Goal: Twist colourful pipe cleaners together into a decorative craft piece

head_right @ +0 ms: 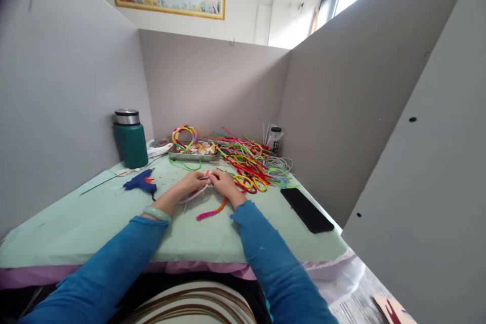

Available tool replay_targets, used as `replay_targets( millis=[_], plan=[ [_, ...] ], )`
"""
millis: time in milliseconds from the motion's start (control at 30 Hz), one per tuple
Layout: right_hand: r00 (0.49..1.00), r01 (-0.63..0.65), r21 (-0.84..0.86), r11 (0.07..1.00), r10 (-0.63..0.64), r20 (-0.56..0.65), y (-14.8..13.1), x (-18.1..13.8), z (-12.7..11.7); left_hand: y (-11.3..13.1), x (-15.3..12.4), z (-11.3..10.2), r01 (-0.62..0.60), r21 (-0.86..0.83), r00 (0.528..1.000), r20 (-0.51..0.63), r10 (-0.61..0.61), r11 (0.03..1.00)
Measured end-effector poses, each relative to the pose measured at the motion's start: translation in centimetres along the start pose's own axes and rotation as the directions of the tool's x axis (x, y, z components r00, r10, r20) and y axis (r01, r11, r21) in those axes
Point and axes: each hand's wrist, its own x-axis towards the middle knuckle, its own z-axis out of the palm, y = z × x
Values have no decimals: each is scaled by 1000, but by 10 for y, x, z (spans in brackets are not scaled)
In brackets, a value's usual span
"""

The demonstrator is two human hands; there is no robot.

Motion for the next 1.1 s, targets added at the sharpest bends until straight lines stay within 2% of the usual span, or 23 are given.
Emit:
replay_targets(
  millis=[467,800,1100],
  plan=[
    [999,-45,-10,999,45,9,-4,0,-2,-11,9,2,-48,-40,999,-9,48,998],
    [1000,-25,27,999,25,18,-4,-1,-2,0,-1,1,86,-78,994,-59,-91,993],
    [1000,-17,0,1000,17,5,-4,-1,-2,9,-9,-1,117,-134,991,-42,-123,984]
  ],
)
